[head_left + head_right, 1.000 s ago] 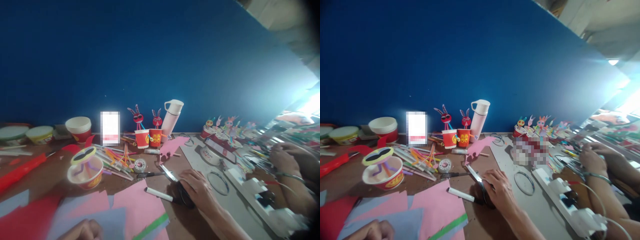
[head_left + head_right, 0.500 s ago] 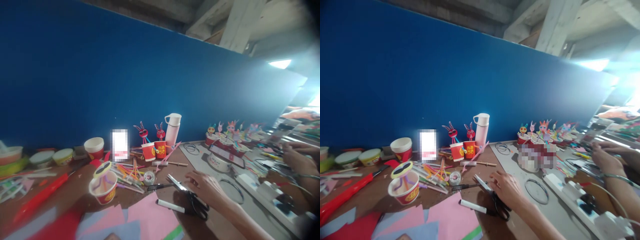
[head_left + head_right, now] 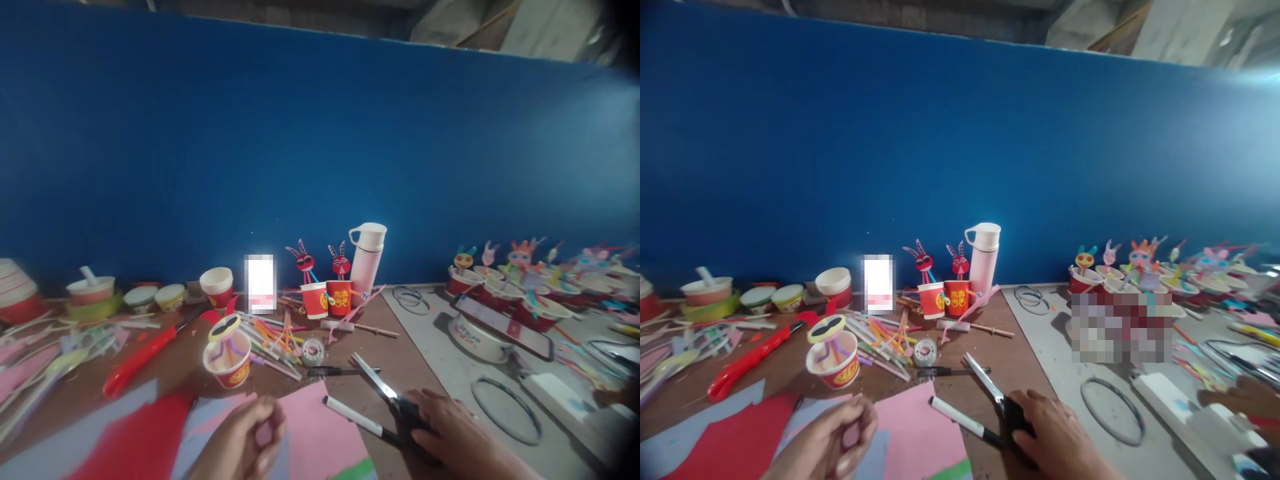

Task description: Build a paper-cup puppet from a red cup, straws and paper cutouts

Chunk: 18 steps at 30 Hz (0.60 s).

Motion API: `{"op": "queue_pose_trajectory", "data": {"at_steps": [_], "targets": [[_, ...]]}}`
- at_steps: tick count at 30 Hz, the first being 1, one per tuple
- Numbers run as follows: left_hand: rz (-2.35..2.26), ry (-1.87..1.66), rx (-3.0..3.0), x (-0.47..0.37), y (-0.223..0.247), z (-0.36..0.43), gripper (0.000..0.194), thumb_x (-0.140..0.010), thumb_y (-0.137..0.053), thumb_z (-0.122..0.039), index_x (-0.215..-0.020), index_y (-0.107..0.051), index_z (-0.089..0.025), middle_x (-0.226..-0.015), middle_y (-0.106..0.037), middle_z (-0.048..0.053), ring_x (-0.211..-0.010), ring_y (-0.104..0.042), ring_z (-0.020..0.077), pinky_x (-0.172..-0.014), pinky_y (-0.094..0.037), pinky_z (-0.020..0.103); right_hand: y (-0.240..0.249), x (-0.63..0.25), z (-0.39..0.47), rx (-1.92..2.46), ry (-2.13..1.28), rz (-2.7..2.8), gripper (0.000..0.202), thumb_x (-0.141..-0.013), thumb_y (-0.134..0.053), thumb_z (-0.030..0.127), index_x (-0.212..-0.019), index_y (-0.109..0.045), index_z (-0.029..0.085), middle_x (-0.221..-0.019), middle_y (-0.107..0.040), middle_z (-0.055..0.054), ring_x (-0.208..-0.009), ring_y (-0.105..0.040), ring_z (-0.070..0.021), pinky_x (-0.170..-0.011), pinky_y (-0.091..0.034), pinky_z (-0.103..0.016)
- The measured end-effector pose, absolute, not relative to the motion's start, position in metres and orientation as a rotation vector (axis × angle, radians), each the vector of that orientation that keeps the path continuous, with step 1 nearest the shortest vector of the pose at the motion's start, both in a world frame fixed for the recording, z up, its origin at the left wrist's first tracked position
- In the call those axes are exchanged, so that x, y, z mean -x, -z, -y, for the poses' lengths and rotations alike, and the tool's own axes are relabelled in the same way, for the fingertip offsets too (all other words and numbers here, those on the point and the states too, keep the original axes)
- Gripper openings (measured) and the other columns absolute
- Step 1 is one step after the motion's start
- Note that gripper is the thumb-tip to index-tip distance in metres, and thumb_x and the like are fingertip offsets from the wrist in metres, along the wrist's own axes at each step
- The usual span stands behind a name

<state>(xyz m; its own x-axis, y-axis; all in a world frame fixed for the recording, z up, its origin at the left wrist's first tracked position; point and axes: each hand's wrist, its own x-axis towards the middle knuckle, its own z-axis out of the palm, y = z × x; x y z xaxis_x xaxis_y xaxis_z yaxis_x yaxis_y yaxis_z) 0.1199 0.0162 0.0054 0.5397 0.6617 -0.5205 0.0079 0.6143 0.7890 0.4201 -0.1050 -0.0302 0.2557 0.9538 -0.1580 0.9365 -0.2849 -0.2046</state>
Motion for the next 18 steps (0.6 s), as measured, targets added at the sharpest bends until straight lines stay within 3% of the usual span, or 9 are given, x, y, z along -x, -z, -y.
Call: {"op": "queue_pose_trajectory", "data": {"at_steps": [2, 4, 6, 9, 12, 18], "targets": [[-0.929, -0.491, -1.115, -0.146, -0.01, -0.026, 0.021, -0.084, -0.044, -0.036, -0.081, -0.052, -0.017, -0.063, -0.038, -0.007, -0.041, -0.026, 0.0035, -0.038, -0.016, 0.016, 0.033, -0.419, 0.107, 2.469, -0.364, 1.833, 0.036, -0.071, -0.051, 0.016, -0.103, -0.066, 0.023, -0.094, -0.071, -0.01, -0.088, -0.067, -0.0313, -0.078, -0.048, -0.041], [-0.926, -0.487, -1.244, -0.173, -0.01, -0.041, 0.021, -0.086, -0.045, -0.034, -0.081, -0.054, -0.016, -0.059, -0.036, -0.008, -0.04, -0.026, 0.0035, -0.038, -0.02, 0.016, 0.033, -0.419, 0.11, 2.49, -0.348, 1.813, 0.031, -0.073, -0.049, 0.016, -0.097, -0.067, 0.023, -0.091, -0.071, -0.01, -0.086, -0.068, -0.0327, -0.074, -0.048, -0.04], [-0.968, -0.5, -1.412, -0.197, -0.006, -0.059, 0.021, -0.09, -0.046, -0.032, -0.086, -0.057, -0.015, -0.06, -0.043, -0.007, -0.042, -0.036, 0.0053, -0.04, -0.029, 0.018, 0.032, -0.422, 0.115, 2.489, -0.372, 1.784, 0.03, -0.074, -0.047, 0.017, -0.095, -0.067, 0.025, -0.083, -0.073, -0.006, -0.08, -0.069, -0.0299, -0.068, -0.048, -0.036], [-1.044, -0.491, -1.693, -0.223, -0.002, -0.079, 0.022, -0.09, -0.054, -0.034, -0.097, -0.06, -0.014, -0.091, -0.063, 0.003, -0.075, -0.061, 0.0149, -0.065, -0.052, 0.031, 0.027, -0.435, 0.129, 2.307, -0.566, 1.706, 0.029, -0.078, -0.046, 0.021, -0.1, -0.065, 0.027, -0.071, -0.071, 0.0, -0.068, -0.067, -0.0217, -0.059, -0.046, -0.027], [-1.126, -0.395, -1.932, -0.242, 0.0, -0.089, 0.026, -0.089, -0.057, -0.032, -0.109, -0.059, -0.015, -0.11, -0.062, 0.007, -0.095, -0.062, 0.0211, -0.081, -0.052, 0.042, 0.024, -0.445, 0.143, 2.035, -0.768, 1.549, 0.028, -0.08, -0.048, 0.028, -0.104, -0.063, 0.023, -0.068, -0.068, 0.0, -0.063, -0.062, -0.0185, -0.055, -0.044, -0.024], [-1.299, -0.201, -2.249, -0.268, 0.006, -0.097, 0.028, -0.089, -0.057, -0.031, -0.114, -0.057, -0.018, -0.115, -0.06, 0.007, -0.098, -0.061, 0.0218, -0.082, -0.052, 0.042, 0.017, -0.429, 0.144, 1.723, -1.079, 1.242, 0.026, -0.079, -0.053, 0.032, -0.101, -0.06, 0.02, -0.067, -0.056, 0.002, -0.058, -0.051, -0.0134, -0.053, -0.04, -0.022]]}}
